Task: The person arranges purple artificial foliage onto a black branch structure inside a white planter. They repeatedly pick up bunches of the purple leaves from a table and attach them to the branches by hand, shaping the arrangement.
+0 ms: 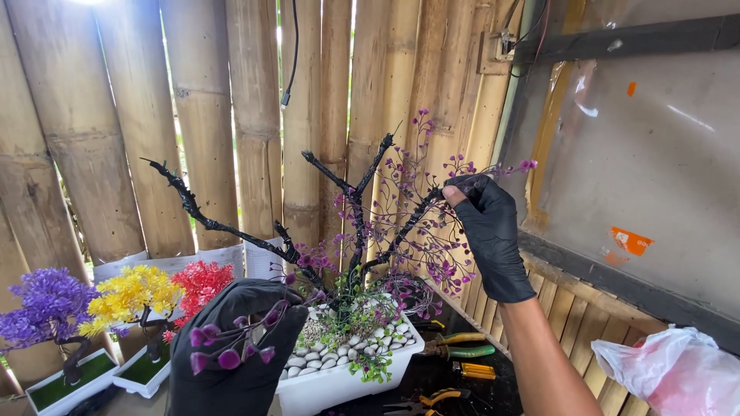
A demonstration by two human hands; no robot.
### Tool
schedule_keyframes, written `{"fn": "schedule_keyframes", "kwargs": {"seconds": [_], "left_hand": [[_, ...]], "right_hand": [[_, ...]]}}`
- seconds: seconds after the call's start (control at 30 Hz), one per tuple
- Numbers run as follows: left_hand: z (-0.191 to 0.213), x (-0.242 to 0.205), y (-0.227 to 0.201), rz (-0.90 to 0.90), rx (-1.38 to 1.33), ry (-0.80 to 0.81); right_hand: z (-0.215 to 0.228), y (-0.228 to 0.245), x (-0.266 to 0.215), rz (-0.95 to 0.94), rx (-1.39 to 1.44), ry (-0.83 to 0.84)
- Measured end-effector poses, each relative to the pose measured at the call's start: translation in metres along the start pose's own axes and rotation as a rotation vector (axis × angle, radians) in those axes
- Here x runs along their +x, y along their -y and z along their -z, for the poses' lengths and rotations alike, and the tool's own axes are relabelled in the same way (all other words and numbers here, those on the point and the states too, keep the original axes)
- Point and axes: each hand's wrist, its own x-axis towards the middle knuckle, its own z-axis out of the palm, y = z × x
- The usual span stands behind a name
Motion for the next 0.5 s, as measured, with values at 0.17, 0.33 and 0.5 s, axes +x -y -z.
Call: {"fn": "schedule_keyframes", "kwargs": {"seconds": [0.17,0.33,0.5], "left_hand": [[-0.049,0.104,-0.049,-0.028,-0.043,0.137],[-0.096,0.137,-0.049,0.099,-0.285,0.286],[-0.175,0.163,-0.002,0.109,-0.416,0.277]], "right_hand": [[0.001,0.006,-0.002,-0.023,0.112,0.078],[-0.001,0.004,-0.001,-0.041,0.060,0.085],[-0.006,0.001,0.003,-0.115,0.074,0.005]]}}
